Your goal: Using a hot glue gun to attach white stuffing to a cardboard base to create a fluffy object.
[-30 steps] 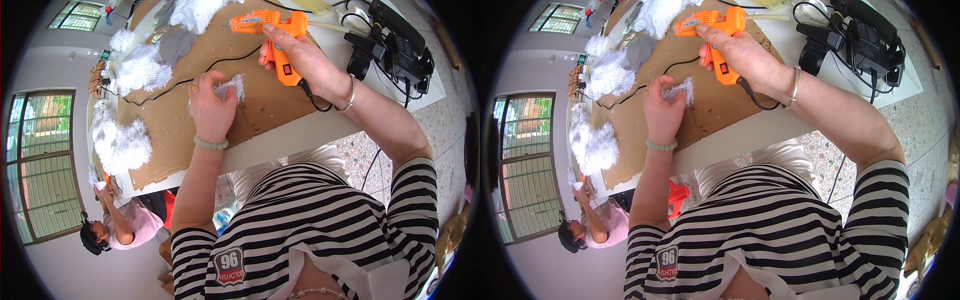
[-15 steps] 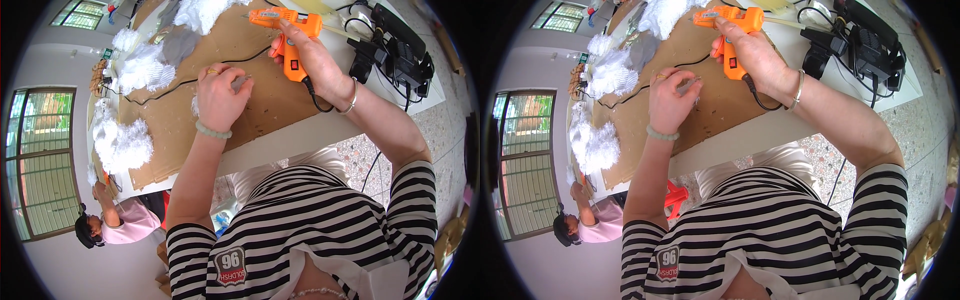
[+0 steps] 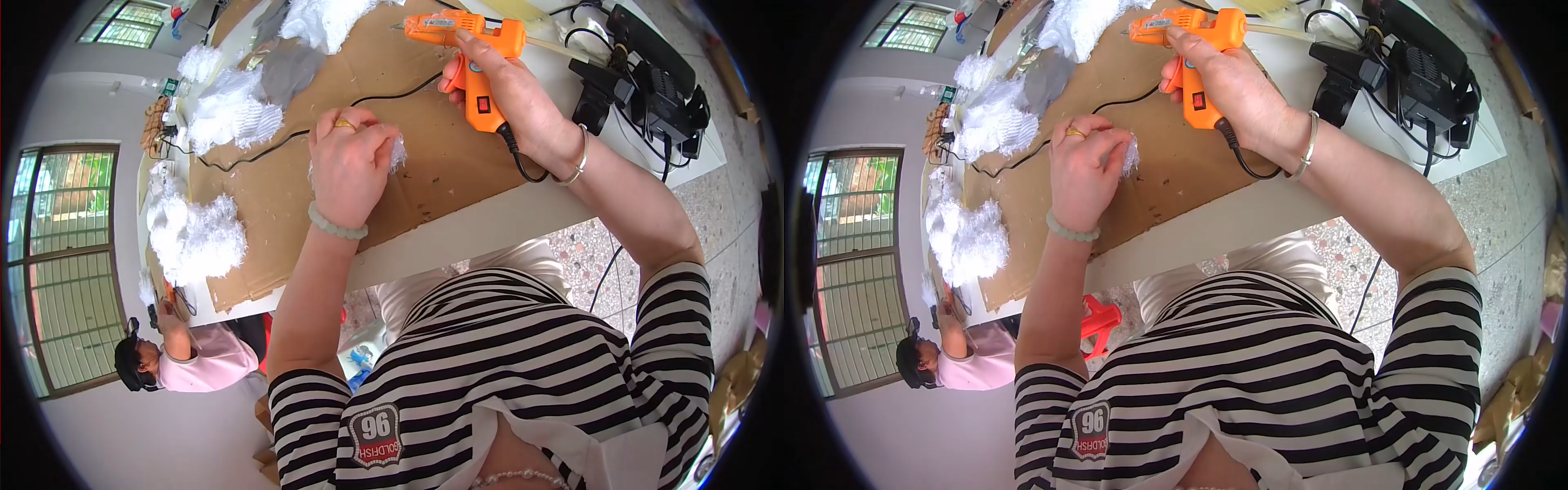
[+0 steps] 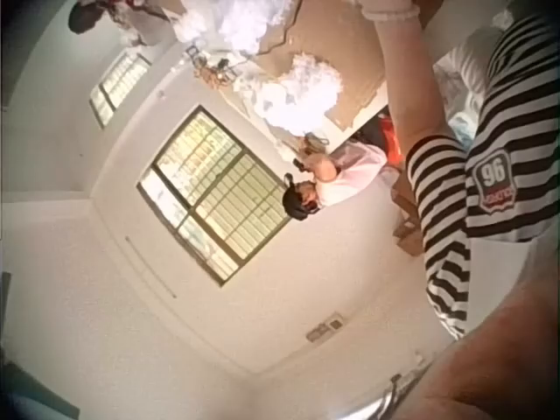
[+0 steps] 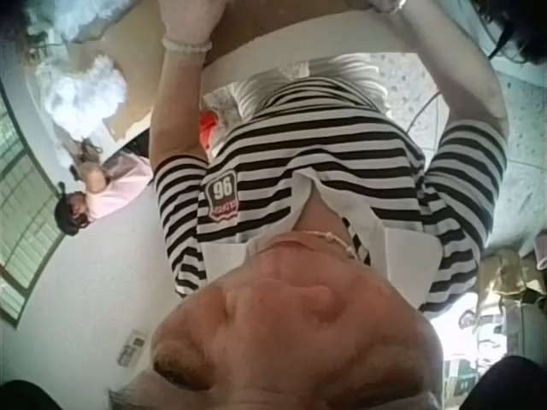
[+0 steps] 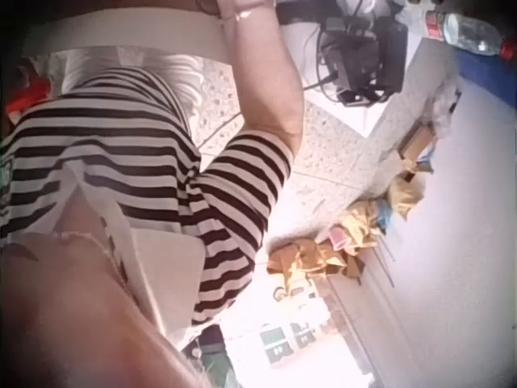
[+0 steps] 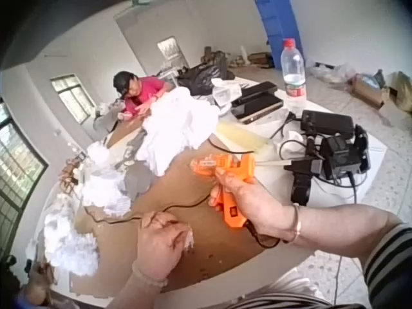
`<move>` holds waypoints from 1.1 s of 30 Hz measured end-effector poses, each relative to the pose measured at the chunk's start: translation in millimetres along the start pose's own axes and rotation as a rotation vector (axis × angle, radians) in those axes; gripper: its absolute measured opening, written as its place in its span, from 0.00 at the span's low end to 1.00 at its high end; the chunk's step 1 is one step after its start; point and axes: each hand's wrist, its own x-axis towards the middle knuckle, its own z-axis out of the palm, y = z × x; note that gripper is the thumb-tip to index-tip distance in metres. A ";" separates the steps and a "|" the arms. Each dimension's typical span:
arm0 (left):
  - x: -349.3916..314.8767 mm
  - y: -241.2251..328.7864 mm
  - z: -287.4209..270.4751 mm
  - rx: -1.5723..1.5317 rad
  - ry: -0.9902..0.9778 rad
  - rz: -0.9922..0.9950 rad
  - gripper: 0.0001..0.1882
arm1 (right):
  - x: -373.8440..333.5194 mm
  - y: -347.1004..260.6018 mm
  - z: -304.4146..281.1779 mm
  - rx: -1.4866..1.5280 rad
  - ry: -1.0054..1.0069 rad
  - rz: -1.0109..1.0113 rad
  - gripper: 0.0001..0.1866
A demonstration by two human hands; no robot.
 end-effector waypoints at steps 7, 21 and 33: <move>-3.5 -14.1 -11.6 -0.215 -0.162 0.012 0.07 | -1.1 -0.7 1.3 -0.003 -0.002 -0.007 0.22; -6.8 -4.7 -19.0 0.100 -0.125 0.147 0.19 | -3.1 -2.1 2.4 0.006 -0.001 -0.001 0.21; -21.7 -3.3 -28.3 0.170 -0.110 0.209 0.19 | -2.7 -2.0 4.4 -0.036 0.004 0.001 0.23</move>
